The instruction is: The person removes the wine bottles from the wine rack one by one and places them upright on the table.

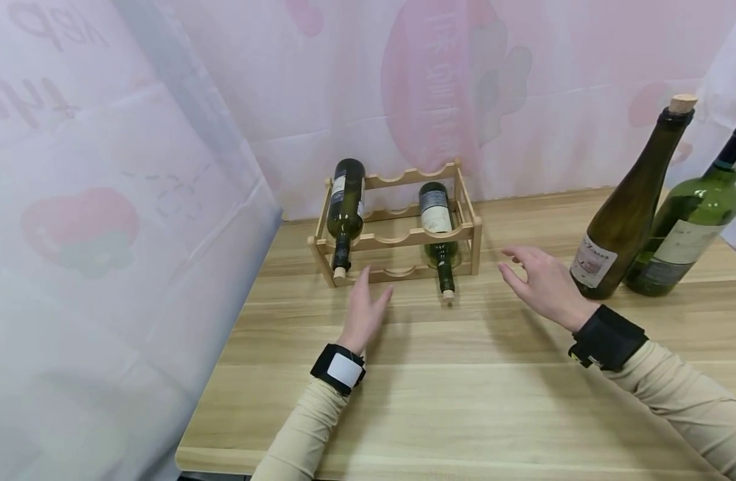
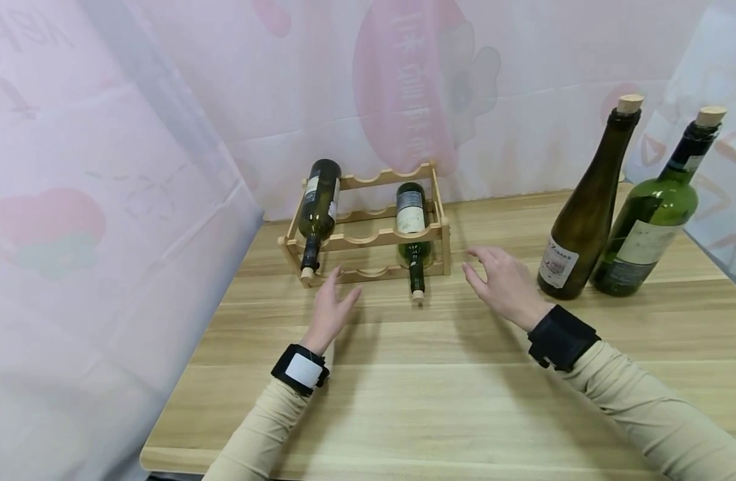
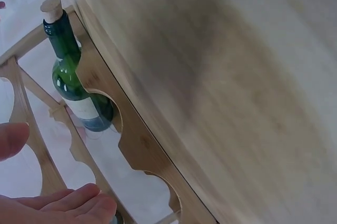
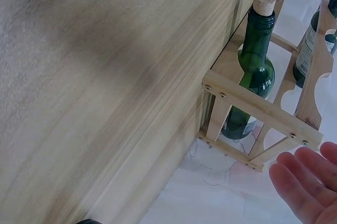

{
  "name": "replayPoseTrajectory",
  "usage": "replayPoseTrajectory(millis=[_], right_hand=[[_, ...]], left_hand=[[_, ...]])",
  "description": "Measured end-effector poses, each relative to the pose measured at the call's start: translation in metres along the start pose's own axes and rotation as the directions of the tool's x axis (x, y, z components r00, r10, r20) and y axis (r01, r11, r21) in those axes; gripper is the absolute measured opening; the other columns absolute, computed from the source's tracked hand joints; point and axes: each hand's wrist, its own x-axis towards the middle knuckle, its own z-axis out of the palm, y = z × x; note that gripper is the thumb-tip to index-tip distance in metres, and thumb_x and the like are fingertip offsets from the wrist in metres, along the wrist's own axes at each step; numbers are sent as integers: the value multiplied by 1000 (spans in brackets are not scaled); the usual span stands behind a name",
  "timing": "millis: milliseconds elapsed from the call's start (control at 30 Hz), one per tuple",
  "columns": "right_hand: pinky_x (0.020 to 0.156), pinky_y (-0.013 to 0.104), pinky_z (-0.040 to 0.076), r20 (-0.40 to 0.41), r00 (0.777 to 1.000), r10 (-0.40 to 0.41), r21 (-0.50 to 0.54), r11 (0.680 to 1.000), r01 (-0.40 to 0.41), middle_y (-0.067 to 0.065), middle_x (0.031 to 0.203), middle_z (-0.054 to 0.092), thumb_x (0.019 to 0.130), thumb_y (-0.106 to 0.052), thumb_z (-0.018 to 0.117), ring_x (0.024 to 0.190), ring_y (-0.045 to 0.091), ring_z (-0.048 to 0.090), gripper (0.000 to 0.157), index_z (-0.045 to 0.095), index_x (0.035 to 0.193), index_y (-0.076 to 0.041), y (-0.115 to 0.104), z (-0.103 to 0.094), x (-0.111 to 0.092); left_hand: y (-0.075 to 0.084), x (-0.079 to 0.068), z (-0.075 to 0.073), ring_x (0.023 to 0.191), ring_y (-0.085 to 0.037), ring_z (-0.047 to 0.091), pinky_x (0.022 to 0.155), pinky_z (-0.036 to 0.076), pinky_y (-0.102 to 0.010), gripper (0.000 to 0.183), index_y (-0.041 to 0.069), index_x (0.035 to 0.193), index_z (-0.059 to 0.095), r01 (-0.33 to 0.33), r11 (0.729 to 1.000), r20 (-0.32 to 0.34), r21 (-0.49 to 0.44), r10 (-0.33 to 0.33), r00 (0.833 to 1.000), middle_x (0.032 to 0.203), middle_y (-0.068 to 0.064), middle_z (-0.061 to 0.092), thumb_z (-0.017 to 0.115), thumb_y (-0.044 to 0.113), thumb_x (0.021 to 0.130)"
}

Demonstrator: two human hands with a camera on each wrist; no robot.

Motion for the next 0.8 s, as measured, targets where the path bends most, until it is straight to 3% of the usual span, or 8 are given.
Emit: replayPoseTrajectory(millis=[300,400,467,533,667,700,800], right_hand=[[68,49,53,8,1000,5,9,1000,-5,23,107,68,89,-12,64,89,36,67,28,63,113,4,-2,-1,1],[68,48,53,11,1000,2,8,1000,-2,23,107,68,89,-11,64,89,35,67,28,63,113,3,-2,-1,1],[68,48,53,16,1000,2,6,1000,-2,23,107,68,89,-11,64,89,35,67,29,62,114,3,-2,-1,1],[68,48,53,22,1000,6,8,1000,-6,23,107,68,90,-11,64,89,35,67,29,62,114,3,-1,-2,0],[67,47,54,25,1000,17,10,1000,-17,23,107,68,90,-11,63,88,34,67,28,62,114,3,0,-4,-1],[66,47,54,24,1000,19,9,1000,-19,23,107,68,90,-11,63,88,33,67,28,62,114,3,1,-4,-1],[65,46,54,18,1000,20,9,1000,-20,22,107,69,90,-10,63,87,32,67,27,63,114,3,1,-6,-2]], left_hand=[[-20,8,-18,138,-37,39,114,34,-47,64,-10,142,37,71,996,3,-59,-71,997,145,-27,43,63,23,93],[-27,10,-25,99,-32,63,86,52,-39,51,-11,137,43,101,989,-9,-103,-103,995,141,-27,49,58,12,94],[-32,12,-30,73,-26,56,66,48,-32,42,-10,133,48,121,985,-29,-121,-125,992,132,-28,54,49,3,93],[-34,14,-35,68,-24,49,60,39,-28,41,-10,130,51,133,980,-61,-150,-143,988,127,-28,56,42,-6,90],[-36,21,-44,110,-35,54,88,45,-38,46,-10,132,49,164,938,-86,-306,-199,976,131,-29,54,34,-10,89],[-36,23,-47,119,-36,51,96,44,-42,47,-10,134,46,171,915,-82,-364,-214,973,134,-28,52,32,-9,90],[-35,29,-54,125,-36,48,108,39,-47,45,-12,137,42,193,831,-47,-522,-254,966,138,-30,47,28,-8,94]])
